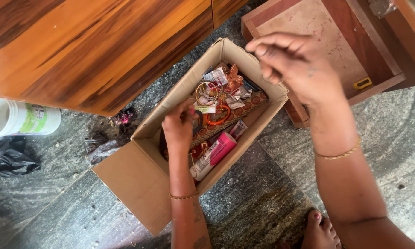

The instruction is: The person sorts through jewelry and small items in a cardboard box and then wipes the wooden exterior of a drawer with a cloth.

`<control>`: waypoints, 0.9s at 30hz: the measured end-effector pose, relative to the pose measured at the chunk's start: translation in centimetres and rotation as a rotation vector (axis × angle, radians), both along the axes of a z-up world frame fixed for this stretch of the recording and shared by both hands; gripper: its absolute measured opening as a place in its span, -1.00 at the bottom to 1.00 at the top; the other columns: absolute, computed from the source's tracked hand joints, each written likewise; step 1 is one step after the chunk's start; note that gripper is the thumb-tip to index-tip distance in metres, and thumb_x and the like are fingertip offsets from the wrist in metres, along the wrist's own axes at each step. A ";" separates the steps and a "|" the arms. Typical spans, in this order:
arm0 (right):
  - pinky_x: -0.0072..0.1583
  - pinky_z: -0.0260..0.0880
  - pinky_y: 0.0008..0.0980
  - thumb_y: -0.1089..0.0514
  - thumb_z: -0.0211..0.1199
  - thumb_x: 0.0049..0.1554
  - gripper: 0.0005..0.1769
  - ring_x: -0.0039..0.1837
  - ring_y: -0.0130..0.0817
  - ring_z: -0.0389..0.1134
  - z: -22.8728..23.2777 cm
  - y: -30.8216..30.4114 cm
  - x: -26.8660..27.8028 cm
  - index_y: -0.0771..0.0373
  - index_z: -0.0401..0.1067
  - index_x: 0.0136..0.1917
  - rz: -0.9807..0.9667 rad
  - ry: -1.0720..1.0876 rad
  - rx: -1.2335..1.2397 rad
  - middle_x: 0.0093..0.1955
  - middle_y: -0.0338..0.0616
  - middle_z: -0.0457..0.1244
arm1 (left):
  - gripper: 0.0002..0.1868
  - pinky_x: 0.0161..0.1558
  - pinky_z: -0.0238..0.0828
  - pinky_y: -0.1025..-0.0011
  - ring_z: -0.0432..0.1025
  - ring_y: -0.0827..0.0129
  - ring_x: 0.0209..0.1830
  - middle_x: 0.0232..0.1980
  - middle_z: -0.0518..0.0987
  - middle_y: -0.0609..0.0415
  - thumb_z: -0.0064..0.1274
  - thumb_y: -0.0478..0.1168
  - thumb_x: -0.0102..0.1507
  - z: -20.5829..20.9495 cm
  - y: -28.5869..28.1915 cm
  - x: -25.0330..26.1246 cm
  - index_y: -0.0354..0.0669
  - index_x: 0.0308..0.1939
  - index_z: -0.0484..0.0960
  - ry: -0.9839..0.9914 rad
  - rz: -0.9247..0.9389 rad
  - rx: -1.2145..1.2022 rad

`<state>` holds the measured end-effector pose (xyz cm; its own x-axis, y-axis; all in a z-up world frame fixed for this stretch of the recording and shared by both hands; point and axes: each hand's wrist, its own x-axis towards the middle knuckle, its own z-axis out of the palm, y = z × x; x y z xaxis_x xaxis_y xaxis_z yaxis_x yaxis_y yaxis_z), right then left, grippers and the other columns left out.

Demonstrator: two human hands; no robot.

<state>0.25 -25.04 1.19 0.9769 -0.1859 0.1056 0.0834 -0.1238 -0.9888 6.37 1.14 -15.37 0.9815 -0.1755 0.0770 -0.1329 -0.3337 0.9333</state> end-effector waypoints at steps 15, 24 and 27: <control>0.08 0.49 -0.37 0.29 0.28 0.12 -0.76 -0.01 -0.32 0.51 -4.8 -4.2 0.1 0.30 0.56 0.09 -0.012 -0.008 -0.576 -0.03 -0.02 0.47 | -0.45 0.38 0.35 0.05 0.38 -0.11 0.40 0.41 0.44 -0.24 0.21 -0.29 0.30 6.1 -10.6 -4.9 -0.20 0.37 0.45 -0.388 -0.245 0.076; -0.01 0.51 -0.25 0.38 0.28 0.05 -0.74 -0.09 -0.14 0.51 -11.8 -16.5 -2.6 0.29 0.60 0.03 -0.465 0.165 -0.803 -0.10 0.08 0.43 | -0.36 0.45 0.23 -0.05 0.29 -0.11 0.52 0.53 0.32 -0.21 0.06 -0.31 0.38 5.5 -20.7 -7.3 -0.07 0.53 0.23 -0.481 -0.549 -0.057; 0.04 0.49 -0.19 0.29 0.41 0.01 -0.71 -0.02 -0.03 0.48 -16.2 -19.2 -2.7 0.31 0.58 0.04 -0.576 0.097 -0.846 -0.05 0.13 0.41 | -0.37 0.46 0.19 -0.07 0.29 -0.10 0.52 0.53 0.32 -0.19 0.01 -0.35 0.37 4.4 -24.2 -6.3 -0.09 0.53 0.26 -0.454 -0.561 0.005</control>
<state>-2.45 -44.21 -15.01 0.7742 -0.5307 0.3450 -0.2849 -0.7789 -0.5587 0.04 -23.06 -10.93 0.6146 -0.6451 0.4540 -0.6601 -0.1056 0.7437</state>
